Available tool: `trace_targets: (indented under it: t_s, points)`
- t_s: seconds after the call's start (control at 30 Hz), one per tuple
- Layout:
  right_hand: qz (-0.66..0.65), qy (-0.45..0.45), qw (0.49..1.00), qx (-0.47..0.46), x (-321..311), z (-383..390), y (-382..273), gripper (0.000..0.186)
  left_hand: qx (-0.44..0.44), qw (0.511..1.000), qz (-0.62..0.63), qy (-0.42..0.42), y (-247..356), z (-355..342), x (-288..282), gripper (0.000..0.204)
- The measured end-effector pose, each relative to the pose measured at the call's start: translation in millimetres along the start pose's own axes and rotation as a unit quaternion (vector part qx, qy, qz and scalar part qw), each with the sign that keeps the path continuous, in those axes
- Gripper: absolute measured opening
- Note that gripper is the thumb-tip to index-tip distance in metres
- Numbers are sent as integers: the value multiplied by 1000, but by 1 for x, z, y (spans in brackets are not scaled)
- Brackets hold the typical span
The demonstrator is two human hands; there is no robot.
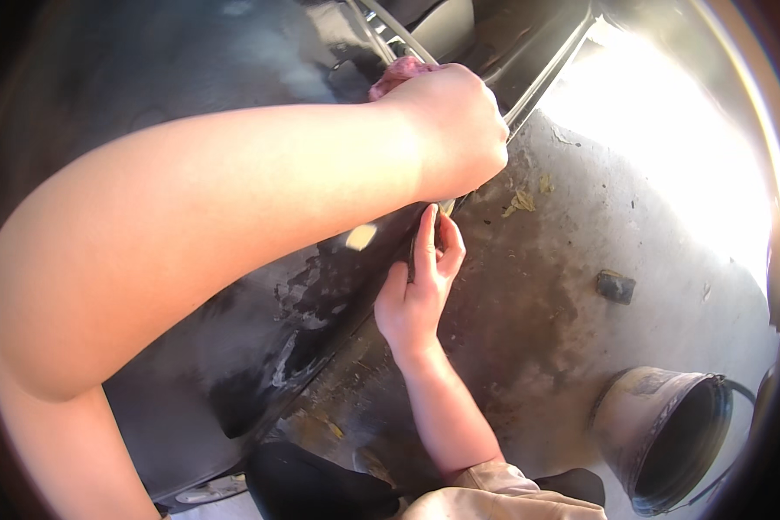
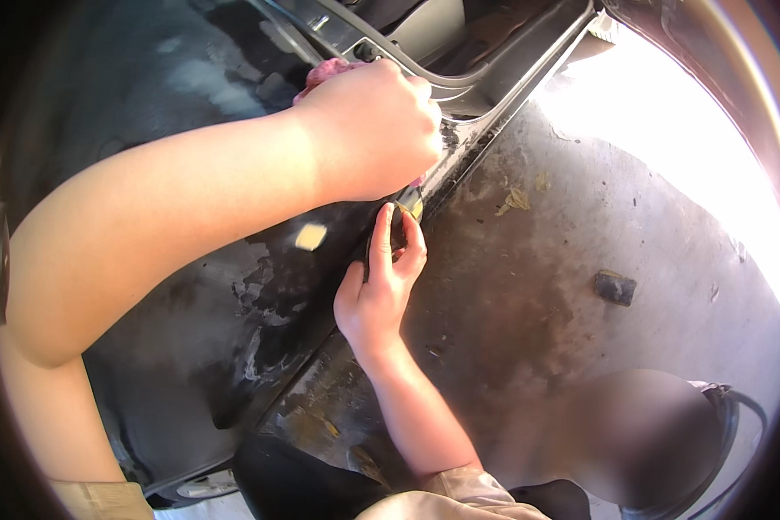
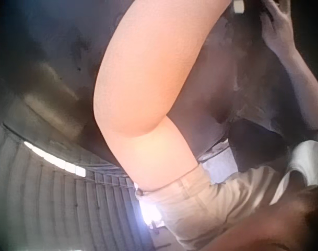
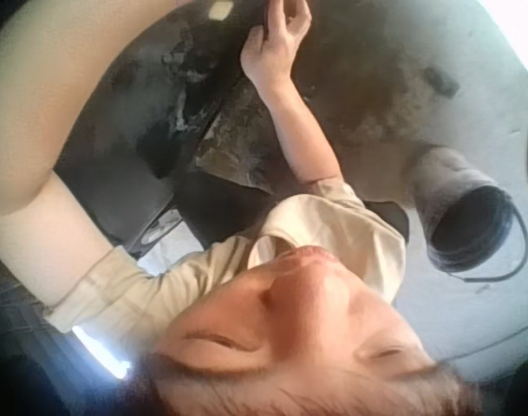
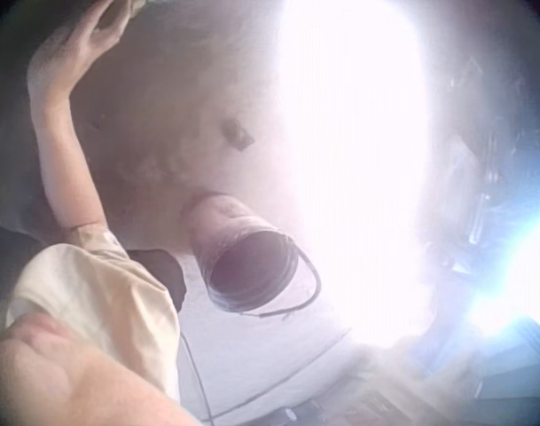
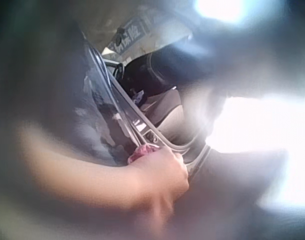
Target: The person applies a yellow body filler to a black car door using a spreader and a pink putty knife, smoothing the material over a damaged area. The person repeatedly spreads and levels the filler across the door panel.
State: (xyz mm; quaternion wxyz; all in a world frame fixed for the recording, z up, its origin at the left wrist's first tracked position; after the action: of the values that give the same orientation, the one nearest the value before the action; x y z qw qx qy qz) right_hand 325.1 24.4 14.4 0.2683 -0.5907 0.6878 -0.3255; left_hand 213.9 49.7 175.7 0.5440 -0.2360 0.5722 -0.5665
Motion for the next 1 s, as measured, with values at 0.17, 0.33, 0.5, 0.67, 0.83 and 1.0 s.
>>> trace_targets:
  t_s: [0.17, 0.33, 0.5, 0.67, 0.83, 1.0]
  points:
    - [1, 49, 999, 15, -12, -51, 21, 76, 11, 997, 69, 18, -10, -1, -8, 20]
    - [-41, 73, 996, -7, 9, 1, -2, 65, -4, 998, 60, 6, -5, 1, -1, 23]
    - [-43, 70, 997, -7, 8, -35, 18, 66, -13, 991, 110, 81, -11, 8, -6, 24]
    - [-84, 94, 992, -19, 20, -18, 1, 69, -2, 988, 118, 98, -12, 8, -9, 20]
    - [-88, 104, 989, 56, 17, -35, 21, 74, 9, 980, 142, 139, -11, 8, -7, 20]
    - [-107, 115, 988, -7, 19, -26, 8, 77, 20, 982, 124, 139, -12, 4, -18, 22]
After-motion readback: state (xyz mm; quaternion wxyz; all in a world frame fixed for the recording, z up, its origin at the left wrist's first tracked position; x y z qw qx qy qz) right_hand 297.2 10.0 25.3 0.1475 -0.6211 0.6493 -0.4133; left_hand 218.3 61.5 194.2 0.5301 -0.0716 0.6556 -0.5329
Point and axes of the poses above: each hand's wrist, its own z-axis away from the middle knuckle, its own x-axis out of the palm, y = z × x, the point moved 6 cm from there along -z, towards the middle knuckle, and after that the axes turned 15 degrees about -x, right-handed, at the moved point
